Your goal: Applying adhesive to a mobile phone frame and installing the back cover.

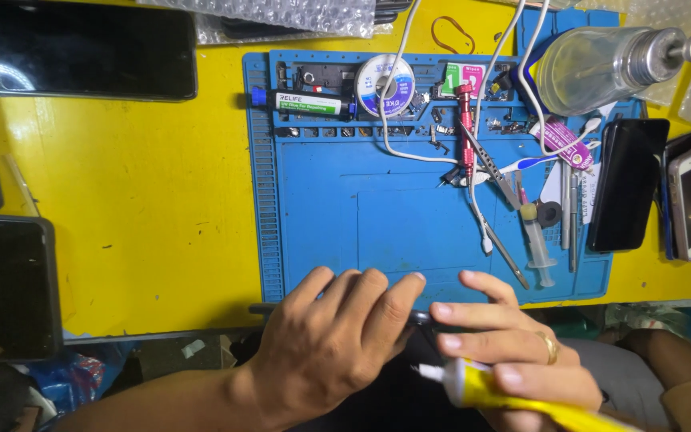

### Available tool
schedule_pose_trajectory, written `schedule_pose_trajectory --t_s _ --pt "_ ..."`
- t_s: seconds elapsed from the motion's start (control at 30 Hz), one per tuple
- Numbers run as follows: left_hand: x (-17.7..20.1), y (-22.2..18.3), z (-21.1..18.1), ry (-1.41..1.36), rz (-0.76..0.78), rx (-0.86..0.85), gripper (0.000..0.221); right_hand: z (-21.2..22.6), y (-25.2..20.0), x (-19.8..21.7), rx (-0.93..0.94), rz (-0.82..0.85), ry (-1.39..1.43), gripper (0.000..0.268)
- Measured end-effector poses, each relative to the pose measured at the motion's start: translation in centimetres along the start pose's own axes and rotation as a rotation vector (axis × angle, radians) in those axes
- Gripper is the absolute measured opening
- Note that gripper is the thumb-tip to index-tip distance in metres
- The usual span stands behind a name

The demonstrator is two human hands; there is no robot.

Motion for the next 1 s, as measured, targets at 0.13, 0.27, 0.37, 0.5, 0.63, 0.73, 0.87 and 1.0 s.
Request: schedule_pose_trajectory --t_s 0.13,0.27,0.37,0.5,0.63,0.73,0.87,1.0 --pt "-0.1 -0.8 1.1 -0.276 -0.058 0.080 0.040 0.1 0.7 -0.1 -0.298 -0.209 0.685 0.033" --pt "-0.6 -1.6 1.7 -0.366 -0.138 0.173 0.067 -1.6 1.7 1.5 -0.492 -0.225 1.219 0.033" --pt "-0.4 -1.7 2.2 -0.519 -0.123 0.318 0.074 -3.2 1.1 2.1 -0.591 -0.272 1.436 0.036" --pt "-0.3 -2.1 2.6 -0.603 -0.125 0.440 0.075 -4.7 0.1 2.4 -0.682 -0.371 1.505 0.035" --pt "-0.3 -2.0 3.0 -0.761 -0.067 0.627 0.073 -5.1 -0.1 2.1 -0.700 -0.393 1.495 0.035" --pt "-0.4 -2.1 3.2 -0.760 -0.025 0.662 0.075 -5.2 -0.2 1.9 -0.726 -0.406 1.428 0.032" --pt "-0.9 -1.9 3.8 -0.581 0.016 0.454 0.083 -5.8 -0.1 1.9 -0.746 -0.420 1.288 0.033" --pt "-3.4 -1.4 4.4 -0.318 0.376 0.281 0.096 -7.2 -0.2 2.4 -0.729 -0.407 1.120 0.043"
Point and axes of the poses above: each hand's wrist, its own y-axis towards the middle knuckle, its own x-axis out of the back of the hand, z = x × y, the point moved 4 cm from there along y, towards the middle knuckle, and after that the axes turned 11 degrees about -x, right-handed, at the moved point
